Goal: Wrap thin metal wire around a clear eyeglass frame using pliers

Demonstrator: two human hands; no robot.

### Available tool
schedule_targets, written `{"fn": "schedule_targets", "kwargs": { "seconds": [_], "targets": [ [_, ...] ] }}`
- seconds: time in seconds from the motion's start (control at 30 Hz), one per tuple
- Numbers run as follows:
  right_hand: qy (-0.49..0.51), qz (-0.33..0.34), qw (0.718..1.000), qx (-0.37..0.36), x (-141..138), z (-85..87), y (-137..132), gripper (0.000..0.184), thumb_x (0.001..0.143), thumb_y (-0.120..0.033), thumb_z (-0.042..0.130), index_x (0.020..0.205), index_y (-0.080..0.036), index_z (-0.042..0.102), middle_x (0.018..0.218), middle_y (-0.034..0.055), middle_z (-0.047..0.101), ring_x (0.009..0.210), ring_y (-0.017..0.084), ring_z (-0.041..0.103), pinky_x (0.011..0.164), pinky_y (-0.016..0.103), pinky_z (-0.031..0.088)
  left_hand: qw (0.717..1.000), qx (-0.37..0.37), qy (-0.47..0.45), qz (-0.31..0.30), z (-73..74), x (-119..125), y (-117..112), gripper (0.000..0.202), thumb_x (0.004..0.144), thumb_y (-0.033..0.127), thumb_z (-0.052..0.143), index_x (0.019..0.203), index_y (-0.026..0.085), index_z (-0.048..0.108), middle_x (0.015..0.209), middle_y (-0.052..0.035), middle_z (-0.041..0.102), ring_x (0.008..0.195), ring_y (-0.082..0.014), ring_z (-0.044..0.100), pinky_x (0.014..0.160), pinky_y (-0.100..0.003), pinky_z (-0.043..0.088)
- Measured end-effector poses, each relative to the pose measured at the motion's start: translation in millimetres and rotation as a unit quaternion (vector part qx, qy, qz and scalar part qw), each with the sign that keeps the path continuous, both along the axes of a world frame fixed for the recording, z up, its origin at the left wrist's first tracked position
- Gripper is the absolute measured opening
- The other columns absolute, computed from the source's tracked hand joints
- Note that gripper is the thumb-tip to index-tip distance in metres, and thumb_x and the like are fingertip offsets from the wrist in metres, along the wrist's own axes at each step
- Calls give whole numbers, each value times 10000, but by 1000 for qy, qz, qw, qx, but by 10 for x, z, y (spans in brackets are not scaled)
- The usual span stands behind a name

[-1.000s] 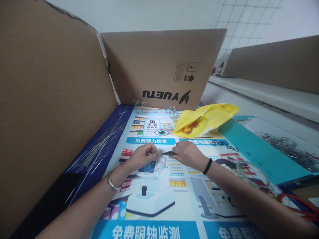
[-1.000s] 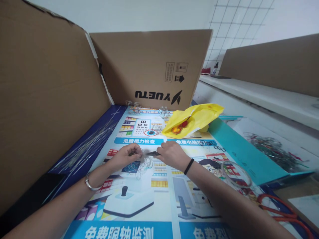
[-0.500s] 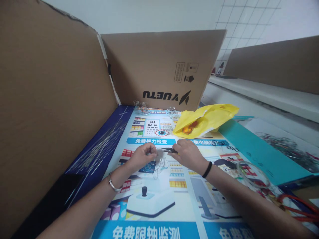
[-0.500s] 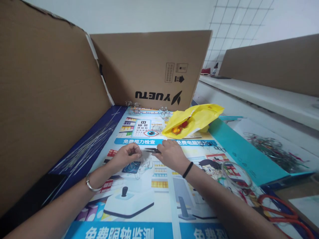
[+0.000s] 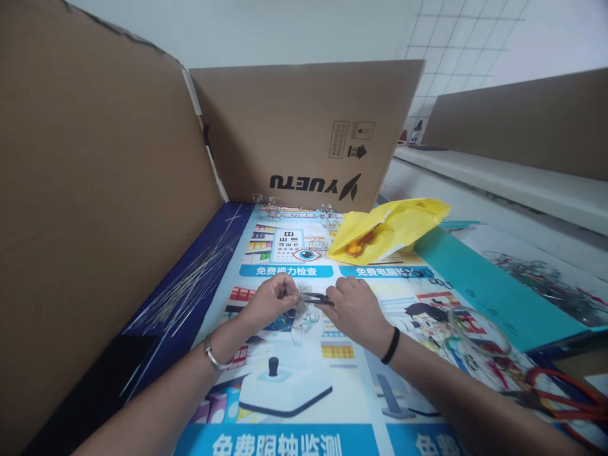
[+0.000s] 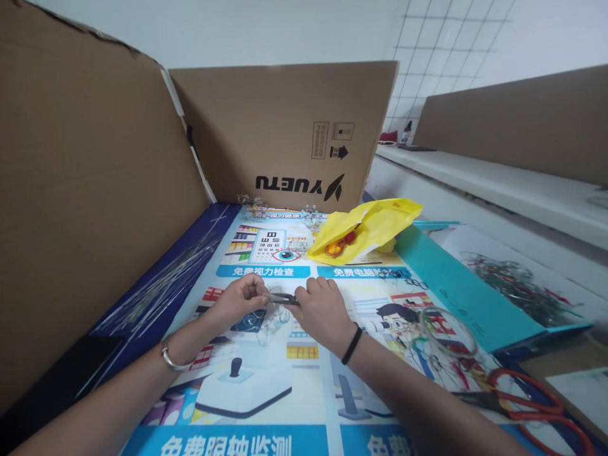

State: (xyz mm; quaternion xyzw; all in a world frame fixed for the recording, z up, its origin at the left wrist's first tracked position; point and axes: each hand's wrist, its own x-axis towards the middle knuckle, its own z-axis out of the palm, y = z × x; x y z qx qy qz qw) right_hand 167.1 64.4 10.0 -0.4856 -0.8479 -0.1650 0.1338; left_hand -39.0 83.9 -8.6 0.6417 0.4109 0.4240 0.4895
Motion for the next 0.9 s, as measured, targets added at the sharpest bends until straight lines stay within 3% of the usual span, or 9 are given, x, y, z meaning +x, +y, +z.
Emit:
{"fn": "schedule_targets", "kwargs": {
  "seconds": [0.33,0.9],
  "targets": [
    [-23,15,999,27,6,-72,55,262,787,-445,545,770,-189,595,762,66,544,777,206,420,679,318,203,999,30,35,4,-19,4,17,109,697,160,586,753,166,492,702,22,525,643,-91,500,596,-212,399],
    [-25,24,998,47,-5,-28,74,266,806,-435,522,752,-185,597,747,68,537,761,199,410,675,323,194,996,57,71,11,25,6,-1,83,710,166,561,745,171,485,721,8,541,663,-102,503,603,-216,390]
  ]
}}
